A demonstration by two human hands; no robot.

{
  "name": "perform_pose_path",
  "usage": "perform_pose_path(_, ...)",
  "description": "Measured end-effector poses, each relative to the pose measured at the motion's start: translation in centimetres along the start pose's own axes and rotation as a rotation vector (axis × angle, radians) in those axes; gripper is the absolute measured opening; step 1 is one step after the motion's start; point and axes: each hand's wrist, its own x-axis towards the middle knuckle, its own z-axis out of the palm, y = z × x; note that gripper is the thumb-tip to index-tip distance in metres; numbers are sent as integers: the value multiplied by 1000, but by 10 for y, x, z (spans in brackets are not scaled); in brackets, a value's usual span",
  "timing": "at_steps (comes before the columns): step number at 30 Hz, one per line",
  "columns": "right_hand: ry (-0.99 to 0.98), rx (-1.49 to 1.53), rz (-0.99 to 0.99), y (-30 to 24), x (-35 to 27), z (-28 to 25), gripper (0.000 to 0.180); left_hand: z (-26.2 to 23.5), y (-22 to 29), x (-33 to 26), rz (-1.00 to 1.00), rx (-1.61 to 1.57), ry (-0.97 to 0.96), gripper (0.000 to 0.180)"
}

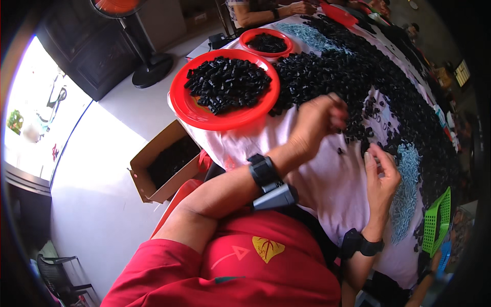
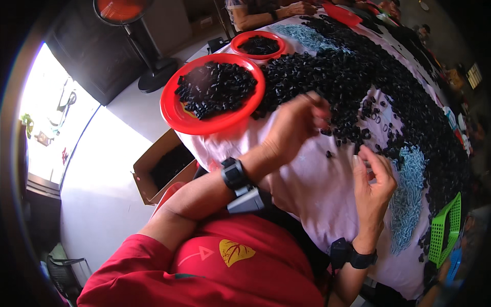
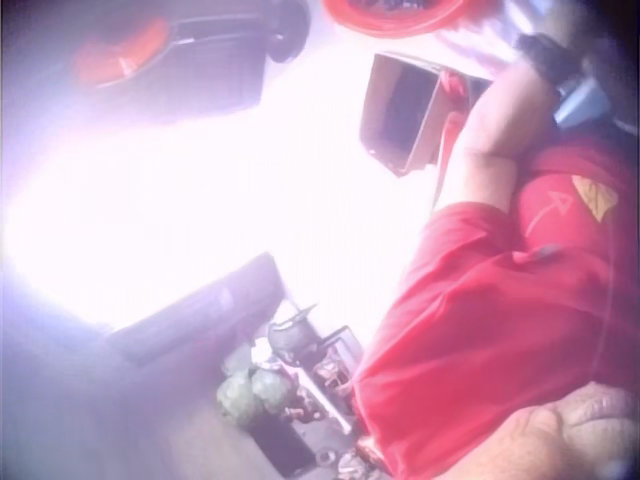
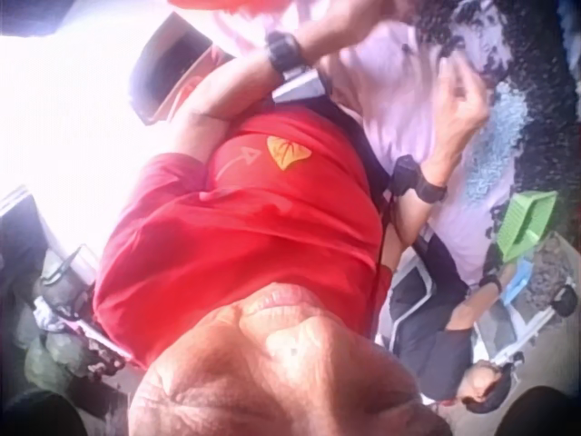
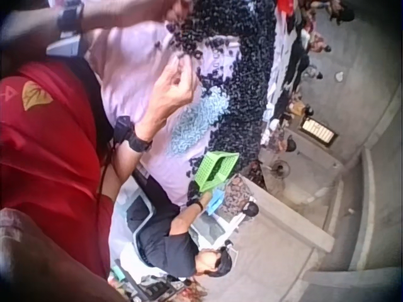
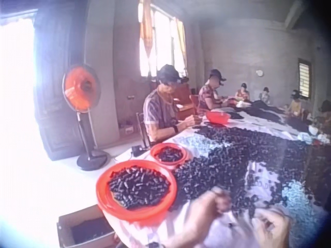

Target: Assembling small black plastic components by hand by inserting a small pin into a housing.

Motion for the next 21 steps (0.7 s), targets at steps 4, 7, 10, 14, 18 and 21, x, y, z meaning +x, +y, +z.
perform_pose_path(4, -150, -10, 111, -5, 0, 3, 14, -51, 62, 20, 246, -242, 183, 21)
perform_pose_path(7, -346, 57, -31, -13, 4, 6, 16, -97, 100, 23, 309, -414, 289, 30)
perform_pose_path(10, -302, -2, -116, -4, 2, 13, 22, -96, 106, 25, 289, -539, 430, 36)
perform_pose_path(14, -206, -74, -55, 4, 3, 6, 24, -77, 83, 32, 79, -163, -25, 22)
perform_pose_path(18, -170, -215, 51, 19, 2, -8, 22, -20, 49, 0, -21, 744, -165, 30)
perform_pose_path(21, -240, -410, -4, 38, -5, -15, 18, -16, 8, 1, -59, 1062, -359, 37)
